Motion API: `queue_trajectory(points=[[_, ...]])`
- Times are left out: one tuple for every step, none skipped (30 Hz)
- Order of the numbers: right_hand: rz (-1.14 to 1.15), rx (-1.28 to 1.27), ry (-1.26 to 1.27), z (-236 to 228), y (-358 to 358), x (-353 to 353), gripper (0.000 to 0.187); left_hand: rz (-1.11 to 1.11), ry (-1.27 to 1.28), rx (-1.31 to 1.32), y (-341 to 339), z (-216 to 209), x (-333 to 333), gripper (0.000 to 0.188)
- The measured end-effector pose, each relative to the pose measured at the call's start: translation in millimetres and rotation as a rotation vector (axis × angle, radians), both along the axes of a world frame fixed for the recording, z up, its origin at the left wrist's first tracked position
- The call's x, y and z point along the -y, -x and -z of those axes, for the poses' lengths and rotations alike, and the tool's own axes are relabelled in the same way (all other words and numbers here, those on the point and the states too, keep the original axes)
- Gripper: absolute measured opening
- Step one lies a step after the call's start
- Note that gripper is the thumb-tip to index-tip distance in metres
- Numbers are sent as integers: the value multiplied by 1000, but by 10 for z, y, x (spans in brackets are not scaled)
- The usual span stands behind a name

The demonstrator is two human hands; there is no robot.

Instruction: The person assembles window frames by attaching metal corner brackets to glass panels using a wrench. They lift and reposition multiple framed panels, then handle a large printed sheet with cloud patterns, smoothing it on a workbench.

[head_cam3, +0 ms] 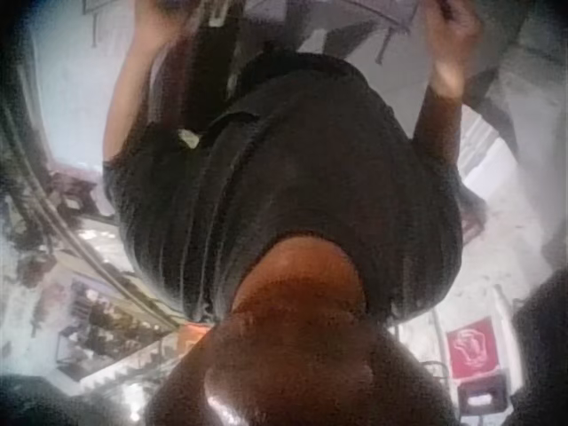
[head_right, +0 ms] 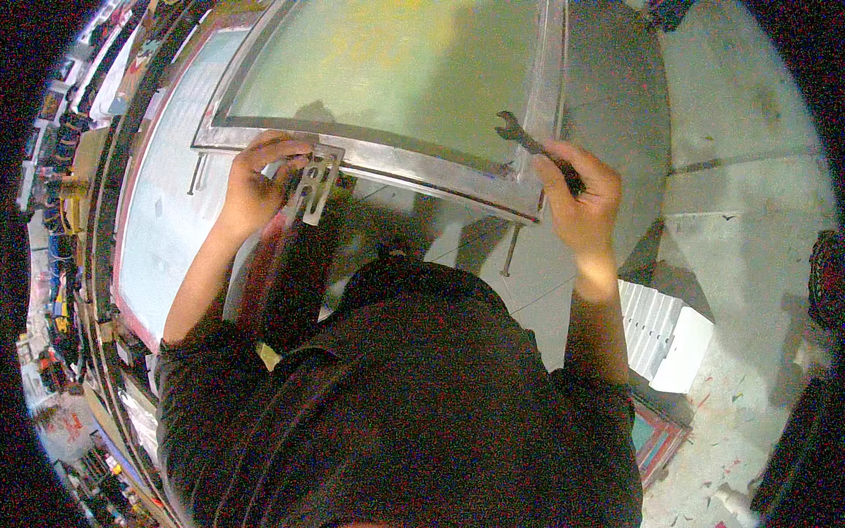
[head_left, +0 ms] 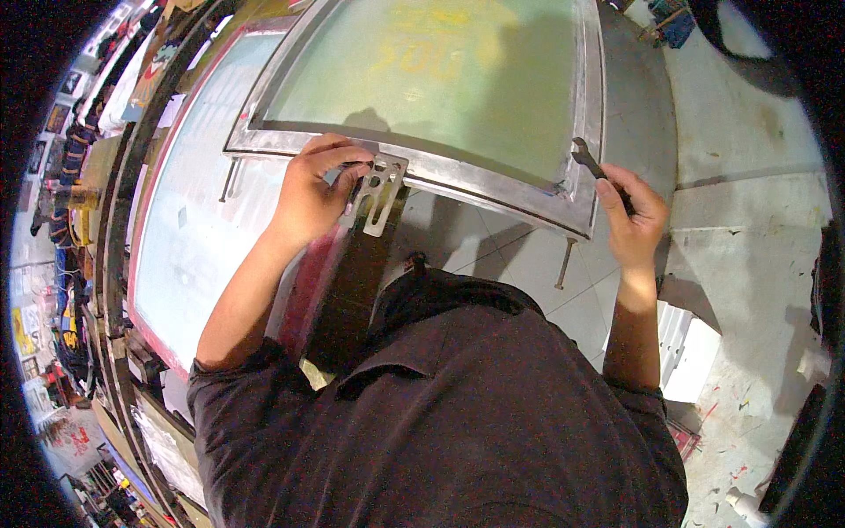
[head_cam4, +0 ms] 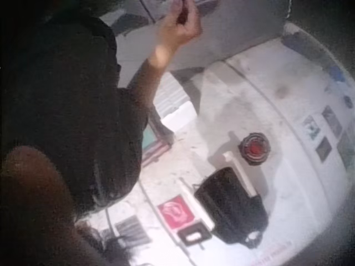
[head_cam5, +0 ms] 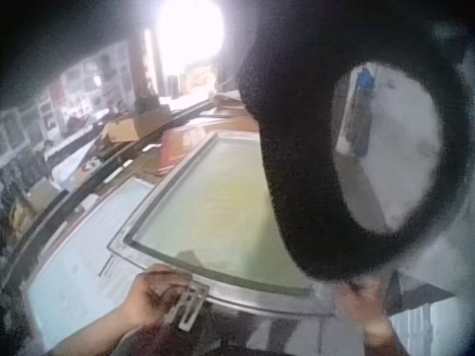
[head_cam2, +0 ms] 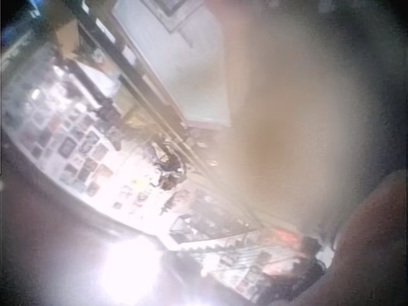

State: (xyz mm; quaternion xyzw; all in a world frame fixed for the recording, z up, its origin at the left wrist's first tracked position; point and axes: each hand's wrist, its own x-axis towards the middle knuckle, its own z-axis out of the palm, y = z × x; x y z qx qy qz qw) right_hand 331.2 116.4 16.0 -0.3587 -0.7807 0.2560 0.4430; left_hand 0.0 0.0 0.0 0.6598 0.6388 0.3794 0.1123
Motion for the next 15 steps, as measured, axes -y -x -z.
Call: queue_trajectory(points=[[-4, 8, -8, -9, 15, 12, 15, -3, 2, -6, 8, -14, -8, 18], [-8, 17, -15, -11, 30, 25, 14, -5, 4, -12, 18, -25, -15, 18], [-8, 19, -17, -13, 0, 42, 14, -16, -9, -5, -24, -6, -9, 18], [-8, 21, -18, -9, -30, 60, 14, -27, -21, 2, -63, 23, 0, 19], [-9, 23, -19, -5, -66, 75, 14, -38, -34, 8, -101, 50, 8, 19], [-14, 12, 0, 4, -80, 85, 14, -43, -37, 12, -103, 60, 8, 19], [-20, 0, 19, 14, -93, 96, 14, -48, -40, 15, -101, 70, 7, 19], [-26, -11, 39, 19, -105, 106, 14, -54, -42, 17, -104, 68, 11, 19], [-21, -14, 40, 24, -114, 118, 14, -54, -49, -11, -109, 62, 13, 21], [-17, -17, 41, 27, -121, 131, 14, -55, -55, -39, -115, 51, 16, 22], [-13, -20, 42, 31, -128, 140, 14, -56, -62, -68, -122, 36, 20, 23], [-10, -28, 35, 45, -135, 145, 14, -31, -80, -110, -144, 4, 25, 24], [-8, -37, 28, 63, -141, 150, 15, -6, -99, -152, -182, -46, 31, 25], [-6, -45, 21, 75, -147, 155, 15, 18, -118, -194, -219, -72, 28, 26], [-17, -51, 38, 77, -144, 165, 15, 34, -124, -178, -252, -81, 26, 24]])
